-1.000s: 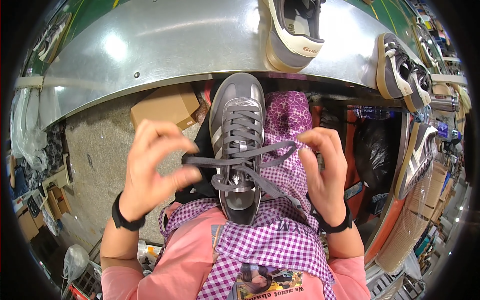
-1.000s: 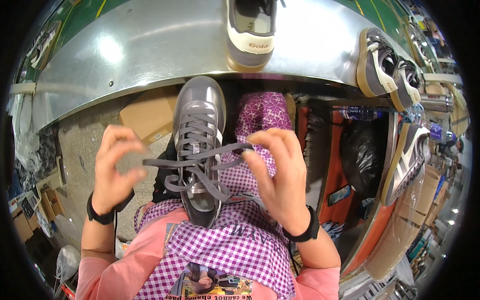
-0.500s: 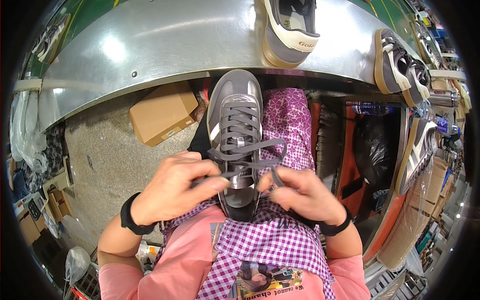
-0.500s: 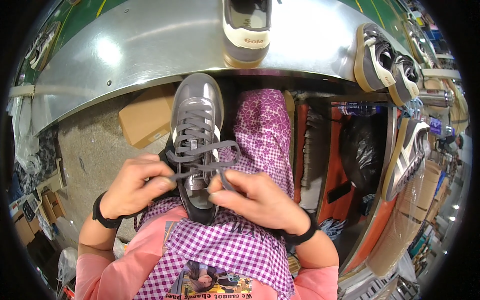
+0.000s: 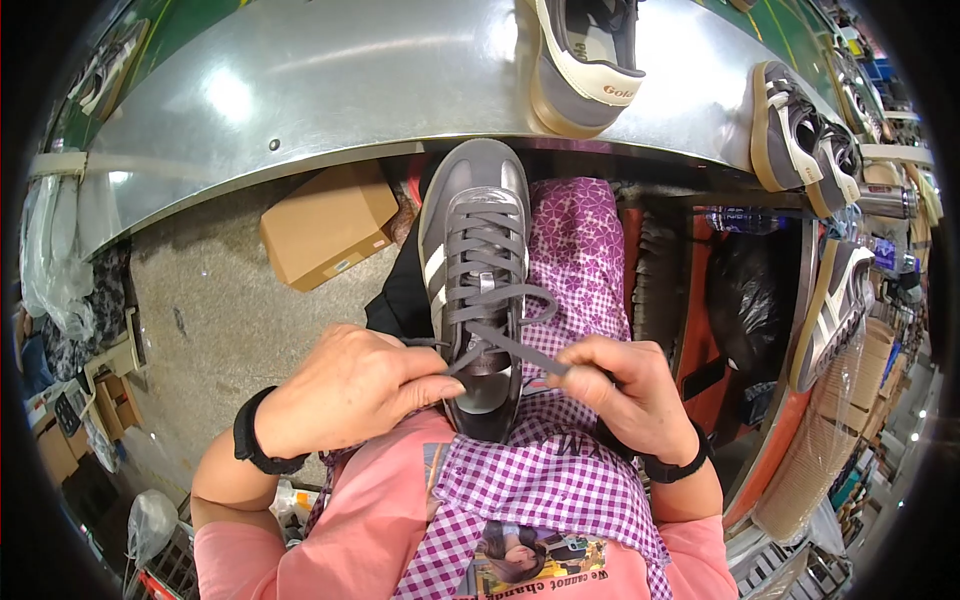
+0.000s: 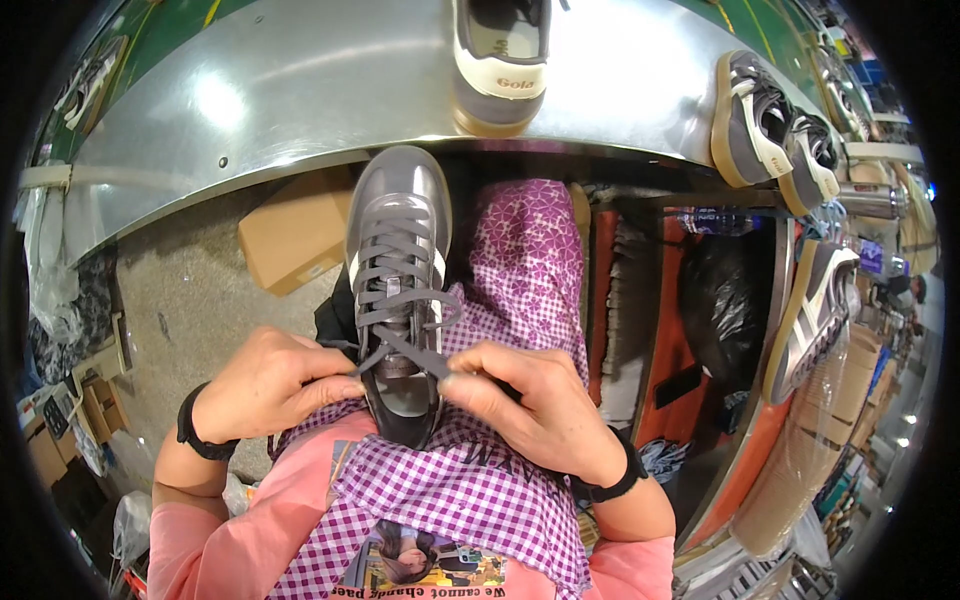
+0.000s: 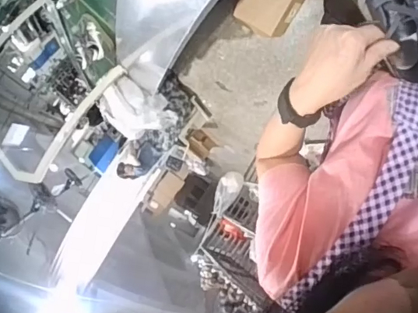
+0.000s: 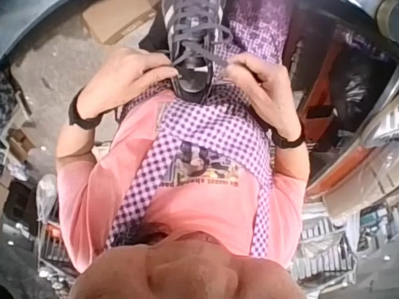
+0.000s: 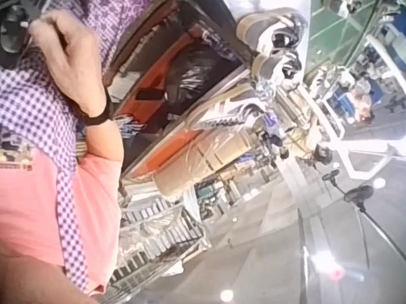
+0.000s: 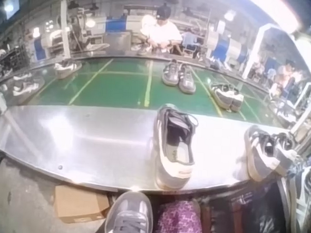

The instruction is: The recorder is lacing and tying the laces of several pairs of shoes at a factory workbench.

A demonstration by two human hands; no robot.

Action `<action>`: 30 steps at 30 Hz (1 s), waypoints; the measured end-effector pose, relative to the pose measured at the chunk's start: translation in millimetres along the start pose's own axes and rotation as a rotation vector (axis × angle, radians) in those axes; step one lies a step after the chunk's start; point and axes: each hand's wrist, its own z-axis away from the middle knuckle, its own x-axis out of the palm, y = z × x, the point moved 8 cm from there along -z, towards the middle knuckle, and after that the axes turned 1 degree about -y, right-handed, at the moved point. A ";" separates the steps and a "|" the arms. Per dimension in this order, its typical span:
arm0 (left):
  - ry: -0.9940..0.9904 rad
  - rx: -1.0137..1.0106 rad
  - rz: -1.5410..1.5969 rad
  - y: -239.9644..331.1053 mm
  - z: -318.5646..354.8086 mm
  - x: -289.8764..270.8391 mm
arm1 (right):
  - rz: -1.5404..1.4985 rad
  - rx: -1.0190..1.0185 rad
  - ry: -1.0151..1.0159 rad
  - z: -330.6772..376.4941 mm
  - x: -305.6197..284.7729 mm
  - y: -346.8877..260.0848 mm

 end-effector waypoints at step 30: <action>0.598 0.174 0.295 -22.1 17.2 -2.8 | 0.187 -0.426 0.315 69.9 -41.5 -71.1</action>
